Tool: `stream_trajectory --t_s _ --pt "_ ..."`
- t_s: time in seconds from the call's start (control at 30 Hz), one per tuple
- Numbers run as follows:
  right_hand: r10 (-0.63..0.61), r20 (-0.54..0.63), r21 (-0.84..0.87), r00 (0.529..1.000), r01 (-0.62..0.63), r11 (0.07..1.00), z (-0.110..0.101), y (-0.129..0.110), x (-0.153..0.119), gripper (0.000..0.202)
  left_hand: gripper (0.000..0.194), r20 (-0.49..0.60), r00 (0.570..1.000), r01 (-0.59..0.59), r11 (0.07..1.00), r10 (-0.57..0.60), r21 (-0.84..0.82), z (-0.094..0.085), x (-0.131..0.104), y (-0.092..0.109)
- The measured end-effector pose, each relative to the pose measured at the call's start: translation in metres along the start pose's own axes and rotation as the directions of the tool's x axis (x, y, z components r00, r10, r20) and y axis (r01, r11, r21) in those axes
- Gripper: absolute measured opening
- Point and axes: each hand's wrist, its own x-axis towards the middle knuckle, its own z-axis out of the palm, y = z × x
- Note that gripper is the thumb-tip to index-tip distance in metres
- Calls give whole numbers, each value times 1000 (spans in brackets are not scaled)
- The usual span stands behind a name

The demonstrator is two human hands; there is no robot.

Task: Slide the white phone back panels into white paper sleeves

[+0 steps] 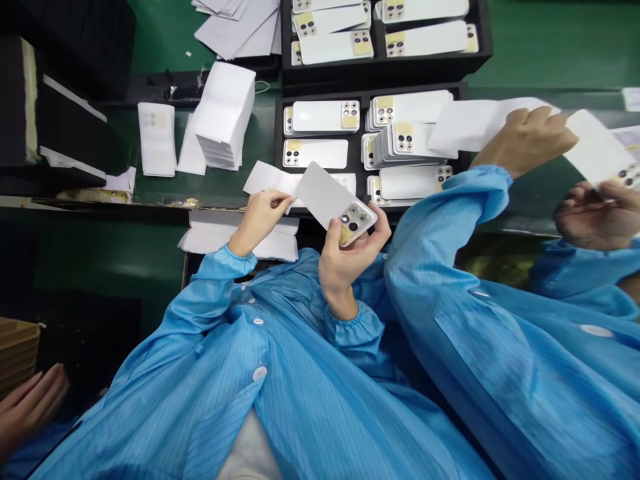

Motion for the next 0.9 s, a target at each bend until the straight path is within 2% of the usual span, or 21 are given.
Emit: stream_trajectory --t_s 0.2,0.3,0.4,0.5,0.67,0.9 --pt "-7 21 -3 1000 7 1000 -6 2 -1 72 22 27 997 81 989 -78 -126 5 -2 -2" --pt "-11 41 11 999 11 1000 -11 3 -2 72 23 5 995 103 984 -103 -148 6 -1 -1" --pt "14 43 -3 999 -14 1000 -16 1 -2 75 21 -47 996 73 992 -78 -106 11 -2 3" --pt "39 47 -9 998 -38 999 -19 0 0 78 20 -80 996 31 999 -31 6 19 -5 8" --pt "30 40 7 999 -31 1000 -24 -1 3 76 20 -76 997 -3 990 14 144 29 -8 13" --pt "40 74 -16 996 -39 999 -27 2 -1 72 21 -73 997 14 994 -6 109 31 -13 19"
